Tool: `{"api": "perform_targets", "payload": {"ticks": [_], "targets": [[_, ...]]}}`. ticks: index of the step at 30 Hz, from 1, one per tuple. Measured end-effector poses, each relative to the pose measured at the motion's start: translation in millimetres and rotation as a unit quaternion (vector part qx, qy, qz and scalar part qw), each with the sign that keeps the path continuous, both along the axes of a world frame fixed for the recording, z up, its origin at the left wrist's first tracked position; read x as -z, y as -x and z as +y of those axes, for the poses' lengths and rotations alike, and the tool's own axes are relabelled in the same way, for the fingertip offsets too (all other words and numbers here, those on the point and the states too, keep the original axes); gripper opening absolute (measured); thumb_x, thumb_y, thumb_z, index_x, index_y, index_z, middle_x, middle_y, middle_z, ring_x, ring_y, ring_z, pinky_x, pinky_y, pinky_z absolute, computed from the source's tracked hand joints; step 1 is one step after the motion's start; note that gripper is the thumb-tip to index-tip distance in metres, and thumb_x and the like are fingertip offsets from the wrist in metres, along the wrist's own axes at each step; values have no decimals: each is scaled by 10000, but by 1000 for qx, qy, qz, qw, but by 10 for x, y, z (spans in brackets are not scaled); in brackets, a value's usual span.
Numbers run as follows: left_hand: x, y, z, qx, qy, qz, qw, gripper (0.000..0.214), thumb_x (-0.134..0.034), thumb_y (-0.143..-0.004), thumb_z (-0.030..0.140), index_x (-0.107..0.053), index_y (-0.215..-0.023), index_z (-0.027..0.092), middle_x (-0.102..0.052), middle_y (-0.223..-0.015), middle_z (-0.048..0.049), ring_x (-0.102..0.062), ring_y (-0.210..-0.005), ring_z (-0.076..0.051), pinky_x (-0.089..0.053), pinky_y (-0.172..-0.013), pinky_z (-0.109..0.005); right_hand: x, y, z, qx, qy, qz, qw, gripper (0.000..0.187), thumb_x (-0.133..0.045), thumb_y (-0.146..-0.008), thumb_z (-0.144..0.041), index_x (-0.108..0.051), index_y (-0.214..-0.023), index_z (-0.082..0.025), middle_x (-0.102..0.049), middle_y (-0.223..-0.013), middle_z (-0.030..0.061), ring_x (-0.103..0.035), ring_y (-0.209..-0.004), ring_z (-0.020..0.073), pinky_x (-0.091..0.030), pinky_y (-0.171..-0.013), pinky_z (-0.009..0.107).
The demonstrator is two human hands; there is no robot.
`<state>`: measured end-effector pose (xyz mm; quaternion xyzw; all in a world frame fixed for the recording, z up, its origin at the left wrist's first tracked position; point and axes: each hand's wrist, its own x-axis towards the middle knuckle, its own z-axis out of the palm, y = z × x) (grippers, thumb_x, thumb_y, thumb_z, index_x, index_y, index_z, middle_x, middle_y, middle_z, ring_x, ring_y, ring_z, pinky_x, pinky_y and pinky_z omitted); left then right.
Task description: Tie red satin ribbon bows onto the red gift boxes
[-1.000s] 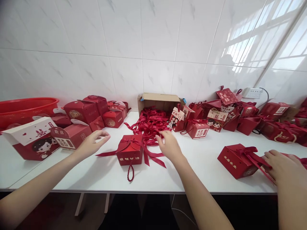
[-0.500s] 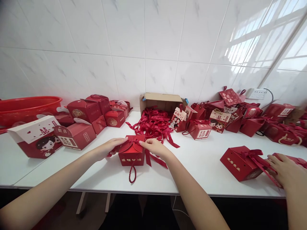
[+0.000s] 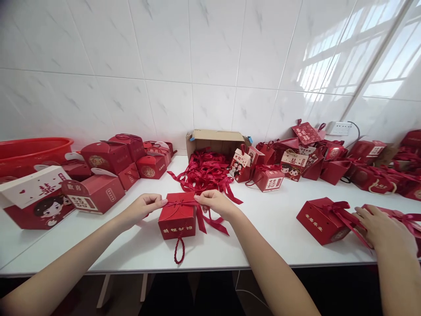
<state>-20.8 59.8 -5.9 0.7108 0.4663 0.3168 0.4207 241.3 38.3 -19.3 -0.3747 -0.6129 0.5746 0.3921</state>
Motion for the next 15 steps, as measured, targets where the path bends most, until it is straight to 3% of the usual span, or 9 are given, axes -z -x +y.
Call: {"api": "perform_targets", "payload": {"ticks": [3,5,8,11,15], "targets": [[-93,-79,-47,-64,-117,7,991,331,-673,-673,485,-493,-635,209,-514,-683,11,-495,-682,-166,-386,-645,-276,-105,32,-63,-11,8,43,999,373,-673,-749,-506,-561,-656,-163,-524,-594,-38,-471,-550,90,-360,-590,253],[-170,-177,-118,-86,-220,37,971,264,-639,-719,467,-537,-748,226,-596,-852,-20,-549,-867,-214,-404,-808,-324,-190,79,-94,-13,5,71,997,336,-680,-749,-483,-588,-692,-165,-549,-644,-32,-507,-588,91,-396,-633,258],[-248,-384,-249,-33,-285,124,950,294,-635,-735,472,-546,-903,247,-637,-1008,-37,-570,-989,-255,-314,-967,-421,-321,169,-140,1,5,110,994,275,-703,-738,-435,-629,-741,-170,-587,-680,-26,-544,-619,91,-423,-671,262],[-260,-582,-321,-31,-317,162,934,342,-606,-770,440,-480,-1026,251,-639,-1052,-35,-587,-993,-251,-248,-977,-461,-435,237,-219,28,6,148,989,236,-725,-717,-389,-671,-806,-177,-621,-686,-19,-558,-604,92,-429,-651,258],[-264,-666,-284,-120,-356,140,916,209,-545,-803,318,-432,-955,230,-634,-936,-16,-608,-916,-219,-274,-927,-432,-471,227,-322,105,-32,110,988,221,-715,-716,-374,-689,-783,-165,-628,-687,-8,-551,-599,99,-439,-641,264]]}}
